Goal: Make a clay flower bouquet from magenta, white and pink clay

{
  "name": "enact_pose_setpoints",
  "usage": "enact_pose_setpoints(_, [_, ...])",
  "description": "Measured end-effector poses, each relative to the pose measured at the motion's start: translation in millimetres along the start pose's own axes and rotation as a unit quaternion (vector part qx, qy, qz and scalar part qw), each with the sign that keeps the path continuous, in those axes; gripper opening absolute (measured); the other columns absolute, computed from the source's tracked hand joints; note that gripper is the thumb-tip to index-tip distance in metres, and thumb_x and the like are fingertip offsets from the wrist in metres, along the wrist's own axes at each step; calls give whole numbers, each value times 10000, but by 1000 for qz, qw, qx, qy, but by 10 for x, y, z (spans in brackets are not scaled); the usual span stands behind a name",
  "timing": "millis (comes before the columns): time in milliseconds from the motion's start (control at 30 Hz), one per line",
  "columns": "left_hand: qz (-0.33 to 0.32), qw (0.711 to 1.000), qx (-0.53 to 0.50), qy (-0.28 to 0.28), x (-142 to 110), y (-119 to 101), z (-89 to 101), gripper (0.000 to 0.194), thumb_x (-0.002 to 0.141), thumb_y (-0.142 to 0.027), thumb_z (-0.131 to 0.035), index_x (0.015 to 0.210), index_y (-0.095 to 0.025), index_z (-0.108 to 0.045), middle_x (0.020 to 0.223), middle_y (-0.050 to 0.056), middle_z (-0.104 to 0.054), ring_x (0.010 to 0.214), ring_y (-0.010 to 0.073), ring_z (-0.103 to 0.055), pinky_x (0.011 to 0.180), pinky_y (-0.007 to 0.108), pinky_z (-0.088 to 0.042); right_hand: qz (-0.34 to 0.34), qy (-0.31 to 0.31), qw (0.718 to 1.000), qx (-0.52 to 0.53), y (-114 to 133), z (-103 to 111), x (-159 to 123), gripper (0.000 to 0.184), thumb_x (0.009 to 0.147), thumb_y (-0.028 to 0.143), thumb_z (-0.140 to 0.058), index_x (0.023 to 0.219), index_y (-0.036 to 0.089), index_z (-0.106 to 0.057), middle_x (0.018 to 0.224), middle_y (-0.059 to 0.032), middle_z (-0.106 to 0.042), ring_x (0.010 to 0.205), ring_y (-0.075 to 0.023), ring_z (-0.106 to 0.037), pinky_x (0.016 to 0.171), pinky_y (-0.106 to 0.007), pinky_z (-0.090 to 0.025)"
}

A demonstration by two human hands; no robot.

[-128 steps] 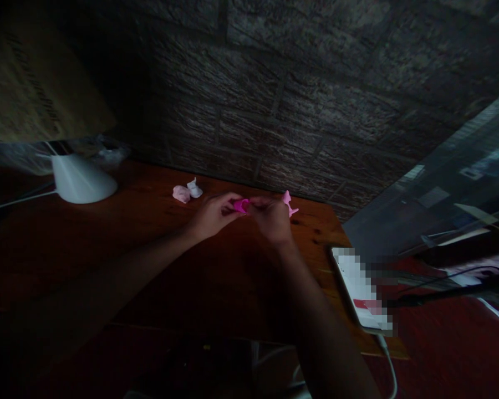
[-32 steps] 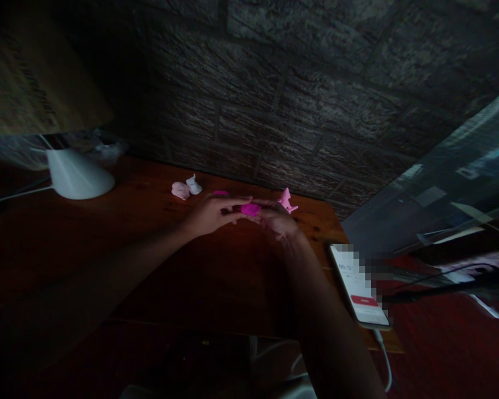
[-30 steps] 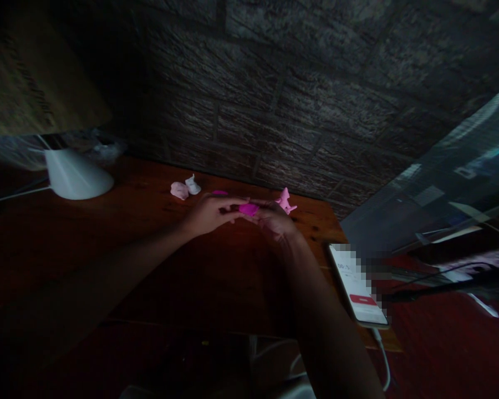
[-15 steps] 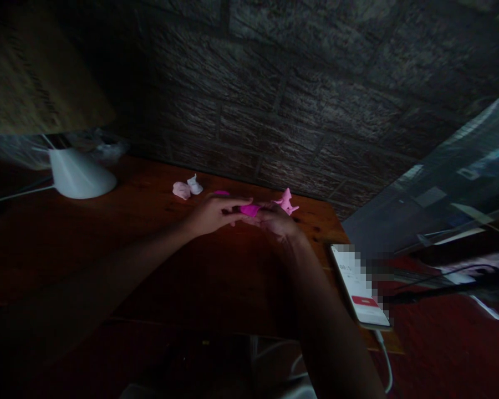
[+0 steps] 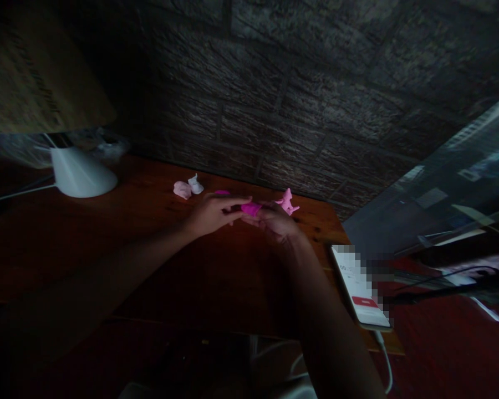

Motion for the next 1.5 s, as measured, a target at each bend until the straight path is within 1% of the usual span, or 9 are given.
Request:
enact_pose_setpoints(100, [-19,999,17,-38,-1,-26,42,315,874,-148,-682,1170,-236,-744,1113,51,-789,767,136,-742,748,273,-589,-35,29,998,37,-44,-11,-22,354,658,452,-886,879,199,-775,920,-75,-814,991,-250,-758,1024,-454,-538])
enact_pose_setpoints(167, [-25,999,22,-36,-1,-25,43,321,876,-149,-684,1182,-231,-733,1162,55,-775,813,136,-746,765,265,-591,-31,31,998,48,-53,3,-25,367,645,444,-898,893,200,-781,920,-68,-816,982,-244,-760,1039,-447,-529])
enact_pose_setpoints(333, [-52,997,49,23,-2,-6,-18,430,868,-157,-712,1291,-224,-674,1068,60,-794,881,157,-750,833,293,-582,-4,11,1000,-4,-59,77,10,384,572,380,-934,881,203,-790,933,-87,-809,1053,-285,-735,970,-422,-563])
enact_pose_setpoints(467, [-75,994,60,54,-5,-8,-51,432,873,-166,-719,1291,-263,-671,1101,51,-790,910,168,-751,867,326,-581,2,-8,998,-63,-21,104,14,379,572,390,-928,894,233,-802,890,-70,-803,1083,-293,-718,900,-380,-587])
enact_pose_setpoints(733, [-56,997,59,14,0,7,7,345,900,-194,-698,1243,-218,-704,873,30,-801,762,143,-747,771,266,-551,-5,-5,1000,14,-54,110,7,361,620,394,-923,906,219,-787,1024,-85,-799,1043,-260,-731,950,-427,-583])
enact_pose_setpoints(900, [-66,997,29,35,-3,-8,-31,417,879,-174,-707,1292,-218,-669,1019,55,-798,936,176,-750,824,296,-566,11,-5,1000,-2,-54,82,40,422,574,413,-937,913,210,-787,997,-93,-800,1069,-289,-720,913,-423,-595])
enact_pose_setpoints(1067, [-75,996,21,38,-11,5,-60,396,891,-171,-694,1281,-231,-671,1071,54,-793,977,180,-749,856,314,-583,33,8,998,-61,26,23,25,451,579,441,-930,954,227,-800,949,-69,-803,1101,-293,-708,900,-384,-585])
enact_pose_setpoints(1333, [-86,995,38,-11,-13,8,-16,382,884,-158,-704,1258,-235,-697,1094,58,-790,967,177,-751,889,332,-600,-3,46,999,9,-75,31,5,400,653,471,-890,927,206,-767,996,-96,-800,1045,-264,-730,957,-443,-567])
enact_pose_setpoints(1500, [-98,995,6,36,-15,-34,-60,404,864,-181,-738,1260,-248,-690,1232,75,-746,1017,184,-746,893,337,-602,13,51,994,-97,7,-1,-15,462,600,507,-894,930,204,-778,923,-82,-801,1039,-292,-724,883,-396,-578])
Point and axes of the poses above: each hand's wrist, its own x-axis towards the middle knuckle, its own z-axis out of the back of the hand, y = z × x, the point moved 5 cm from there along x, towards the middle knuckle
